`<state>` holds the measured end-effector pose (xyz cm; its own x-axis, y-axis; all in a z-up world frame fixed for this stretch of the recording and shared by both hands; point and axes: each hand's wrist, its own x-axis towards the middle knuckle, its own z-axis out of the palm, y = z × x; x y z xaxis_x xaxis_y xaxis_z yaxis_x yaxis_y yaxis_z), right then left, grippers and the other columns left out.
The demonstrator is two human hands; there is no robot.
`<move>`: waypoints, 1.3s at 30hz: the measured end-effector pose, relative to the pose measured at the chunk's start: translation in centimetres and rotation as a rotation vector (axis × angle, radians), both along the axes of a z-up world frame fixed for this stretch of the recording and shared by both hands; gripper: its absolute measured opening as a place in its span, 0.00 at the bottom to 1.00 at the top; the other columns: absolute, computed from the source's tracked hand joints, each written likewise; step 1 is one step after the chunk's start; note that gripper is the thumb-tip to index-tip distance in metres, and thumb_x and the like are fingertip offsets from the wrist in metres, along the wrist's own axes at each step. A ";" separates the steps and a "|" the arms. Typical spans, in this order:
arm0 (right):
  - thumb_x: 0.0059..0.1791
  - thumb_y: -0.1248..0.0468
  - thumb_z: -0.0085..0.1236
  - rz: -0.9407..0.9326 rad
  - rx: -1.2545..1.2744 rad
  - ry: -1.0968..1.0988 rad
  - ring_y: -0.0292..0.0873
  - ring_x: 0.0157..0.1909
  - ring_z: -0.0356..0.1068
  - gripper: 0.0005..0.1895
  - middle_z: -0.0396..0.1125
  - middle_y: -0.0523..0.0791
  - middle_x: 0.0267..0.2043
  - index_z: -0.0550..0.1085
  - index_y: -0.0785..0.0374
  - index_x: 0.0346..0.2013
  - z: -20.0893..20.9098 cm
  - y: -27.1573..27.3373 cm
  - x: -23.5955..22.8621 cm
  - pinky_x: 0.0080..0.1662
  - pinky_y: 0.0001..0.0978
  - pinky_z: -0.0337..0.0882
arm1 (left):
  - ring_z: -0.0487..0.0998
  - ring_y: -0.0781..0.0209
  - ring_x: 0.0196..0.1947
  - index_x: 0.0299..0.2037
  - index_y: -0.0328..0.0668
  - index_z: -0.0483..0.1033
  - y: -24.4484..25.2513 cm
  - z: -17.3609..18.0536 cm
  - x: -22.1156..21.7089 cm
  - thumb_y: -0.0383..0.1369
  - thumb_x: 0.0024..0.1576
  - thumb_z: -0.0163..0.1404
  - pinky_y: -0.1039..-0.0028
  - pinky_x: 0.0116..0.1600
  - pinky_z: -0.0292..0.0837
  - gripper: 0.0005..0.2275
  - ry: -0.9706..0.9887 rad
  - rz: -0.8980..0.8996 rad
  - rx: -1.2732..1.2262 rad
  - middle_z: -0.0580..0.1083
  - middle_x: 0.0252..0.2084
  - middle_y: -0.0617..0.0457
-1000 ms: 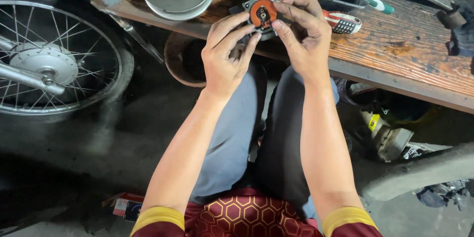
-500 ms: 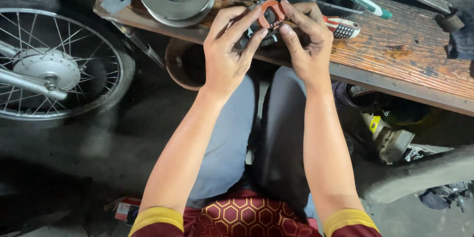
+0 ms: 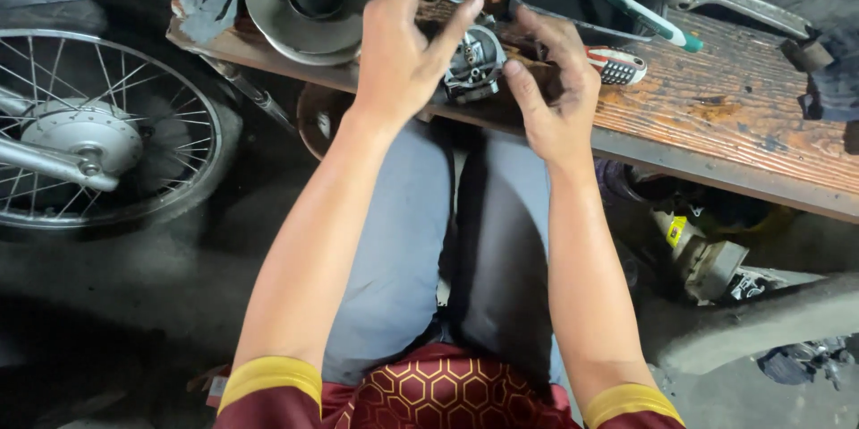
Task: The person disassembles a carburetor on a wooden workbench, using a screwdriver to remove screws and separate the housing. They remove the float and needle, then reassemble the unit by inserting the float back into the body and tightening the screws.
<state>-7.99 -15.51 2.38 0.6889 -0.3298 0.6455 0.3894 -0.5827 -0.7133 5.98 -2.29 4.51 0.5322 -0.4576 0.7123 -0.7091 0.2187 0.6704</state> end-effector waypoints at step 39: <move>0.42 0.66 0.81 -0.104 0.063 0.139 0.39 0.35 0.71 0.28 0.73 0.47 0.37 0.79 0.59 0.54 -2.1 -0.5 0.7 0.36 0.28 0.69 | 0.75 0.63 0.16 0.41 0.41 0.84 -9.0 0.9 6.7 0.46 0.65 0.53 0.71 0.21 0.70 0.16 -0.252 -0.041 0.429 0.79 0.23 0.54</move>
